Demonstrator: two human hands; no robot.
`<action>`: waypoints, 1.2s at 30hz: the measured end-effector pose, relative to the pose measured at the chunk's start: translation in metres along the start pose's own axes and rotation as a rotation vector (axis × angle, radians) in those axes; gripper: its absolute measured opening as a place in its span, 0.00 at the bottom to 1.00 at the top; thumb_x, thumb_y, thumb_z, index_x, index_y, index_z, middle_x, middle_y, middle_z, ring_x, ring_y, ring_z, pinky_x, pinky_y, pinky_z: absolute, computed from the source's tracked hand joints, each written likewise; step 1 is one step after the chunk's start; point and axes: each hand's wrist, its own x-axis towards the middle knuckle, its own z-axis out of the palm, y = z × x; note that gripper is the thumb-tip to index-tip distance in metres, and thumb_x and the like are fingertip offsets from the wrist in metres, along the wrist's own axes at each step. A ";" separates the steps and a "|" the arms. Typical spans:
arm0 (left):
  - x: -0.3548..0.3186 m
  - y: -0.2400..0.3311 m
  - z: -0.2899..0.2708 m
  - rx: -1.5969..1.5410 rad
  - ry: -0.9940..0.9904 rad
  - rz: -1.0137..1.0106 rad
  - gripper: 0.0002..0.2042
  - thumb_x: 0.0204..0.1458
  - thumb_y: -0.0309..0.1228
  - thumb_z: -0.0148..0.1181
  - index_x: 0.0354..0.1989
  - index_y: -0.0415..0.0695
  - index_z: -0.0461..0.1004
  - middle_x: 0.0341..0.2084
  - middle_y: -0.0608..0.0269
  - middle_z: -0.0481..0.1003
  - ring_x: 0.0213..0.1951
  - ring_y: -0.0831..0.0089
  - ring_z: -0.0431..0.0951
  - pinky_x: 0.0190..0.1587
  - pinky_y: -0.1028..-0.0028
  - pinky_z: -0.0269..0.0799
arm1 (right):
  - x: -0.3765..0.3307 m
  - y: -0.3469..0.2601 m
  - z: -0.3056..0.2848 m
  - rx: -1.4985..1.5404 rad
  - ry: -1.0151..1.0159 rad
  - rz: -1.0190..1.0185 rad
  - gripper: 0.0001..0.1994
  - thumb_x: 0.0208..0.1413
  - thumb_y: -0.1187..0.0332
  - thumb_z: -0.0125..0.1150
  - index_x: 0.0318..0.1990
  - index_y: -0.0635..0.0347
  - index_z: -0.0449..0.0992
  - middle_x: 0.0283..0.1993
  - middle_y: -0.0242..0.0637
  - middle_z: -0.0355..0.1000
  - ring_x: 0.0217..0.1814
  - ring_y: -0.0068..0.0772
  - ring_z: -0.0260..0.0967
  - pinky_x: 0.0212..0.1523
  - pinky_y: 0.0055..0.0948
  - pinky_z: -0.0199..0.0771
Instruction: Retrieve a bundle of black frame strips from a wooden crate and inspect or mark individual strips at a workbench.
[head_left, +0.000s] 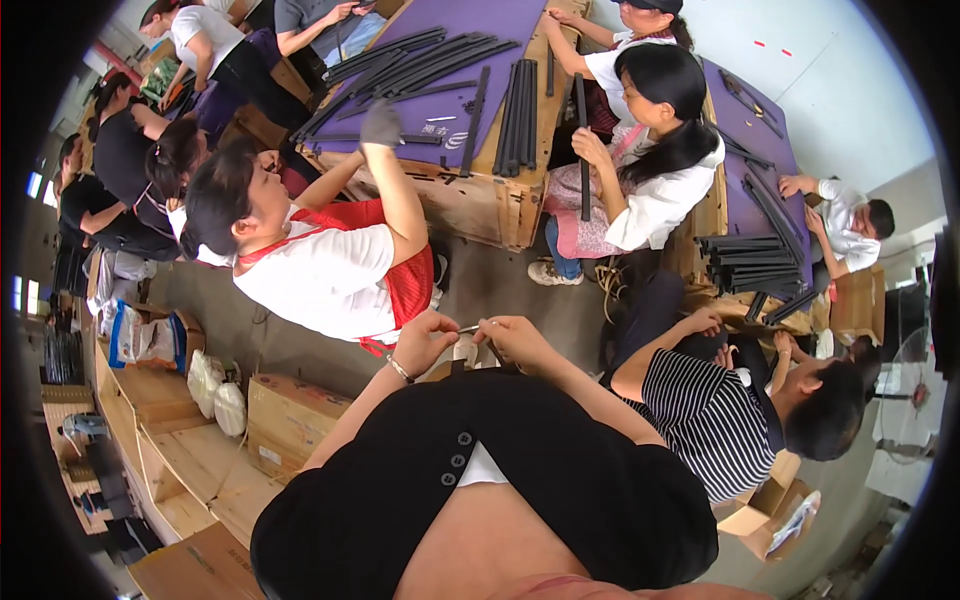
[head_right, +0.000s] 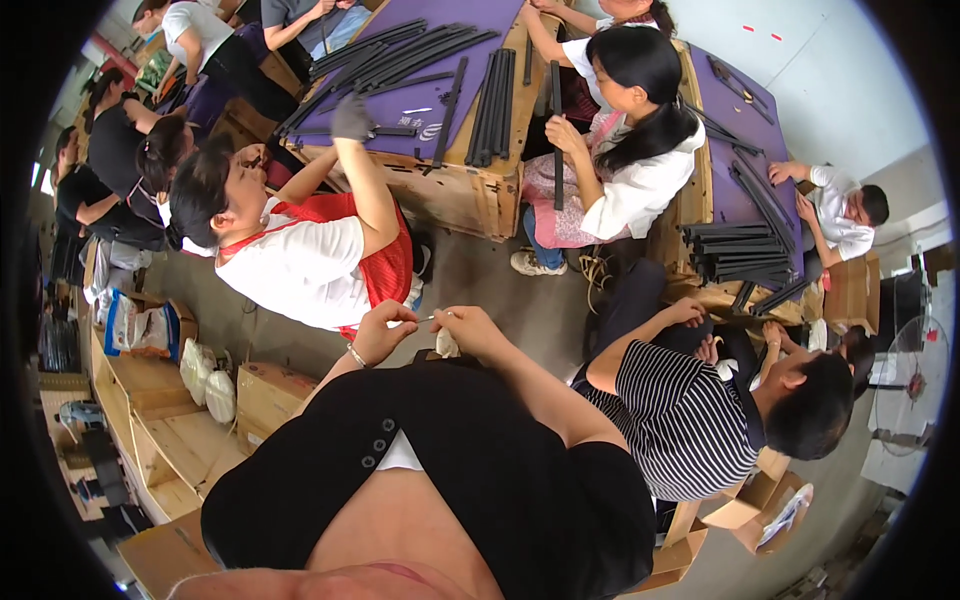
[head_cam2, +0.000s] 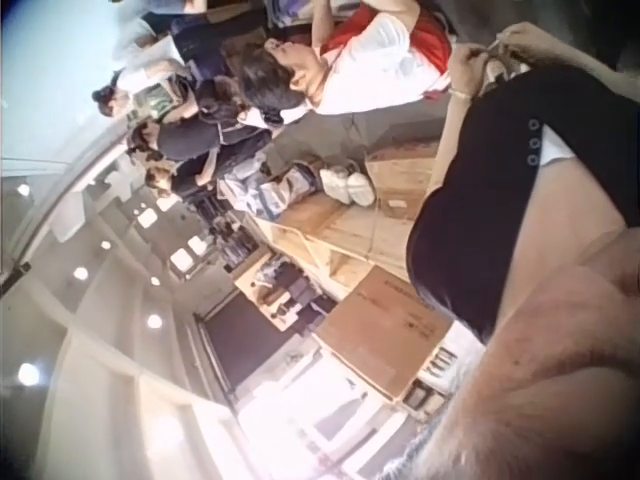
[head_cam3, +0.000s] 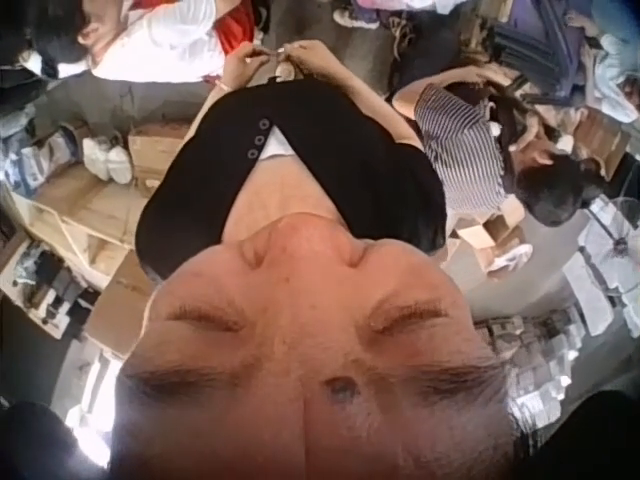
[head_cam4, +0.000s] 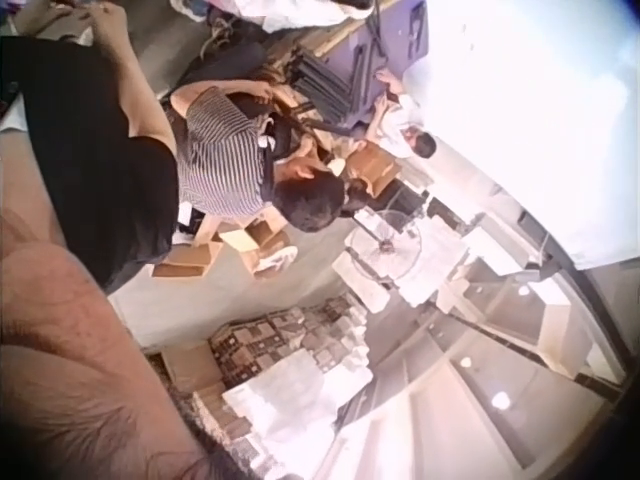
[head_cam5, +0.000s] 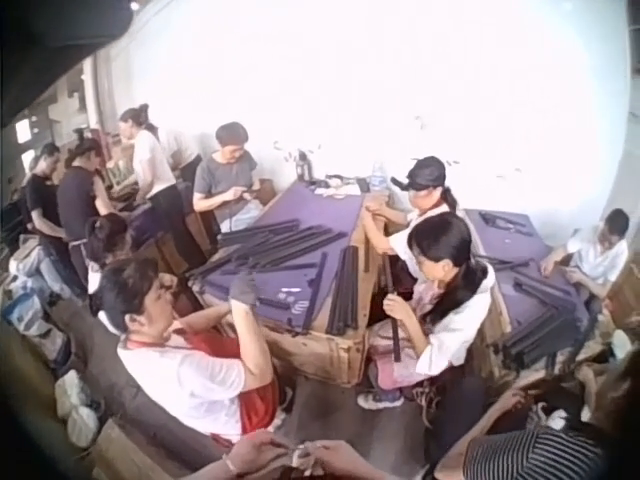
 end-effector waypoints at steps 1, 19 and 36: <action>0.003 0.000 -0.005 0.002 -0.027 0.014 0.06 0.40 0.23 0.61 0.28 0.39 0.74 0.25 0.62 0.73 0.31 0.74 0.73 0.36 0.77 0.68 | -0.001 -0.005 0.001 0.017 0.024 -0.006 0.17 0.57 0.60 0.47 0.27 0.63 0.75 0.15 0.23 0.60 0.17 0.16 0.54 0.19 0.18 0.55; 0.085 0.005 -0.021 -0.326 -0.188 0.105 0.03 0.45 0.23 0.59 0.28 0.39 0.72 0.22 0.68 0.71 0.27 0.83 0.68 0.30 0.83 0.64 | 0.001 -0.015 0.012 0.907 0.121 -0.031 0.17 0.61 0.59 0.39 0.37 0.63 0.69 0.12 0.18 0.41 0.11 0.12 0.34 0.12 0.16 0.35; 0.100 0.119 -0.009 0.099 0.050 0.596 0.08 0.34 0.17 0.55 0.25 0.41 0.68 0.24 0.58 0.69 0.28 0.62 0.71 0.30 0.71 0.69 | -0.012 -0.053 -0.074 0.893 -0.301 0.040 0.17 0.60 0.58 0.40 0.36 0.65 0.69 0.12 0.18 0.42 0.11 0.12 0.36 0.12 0.15 0.37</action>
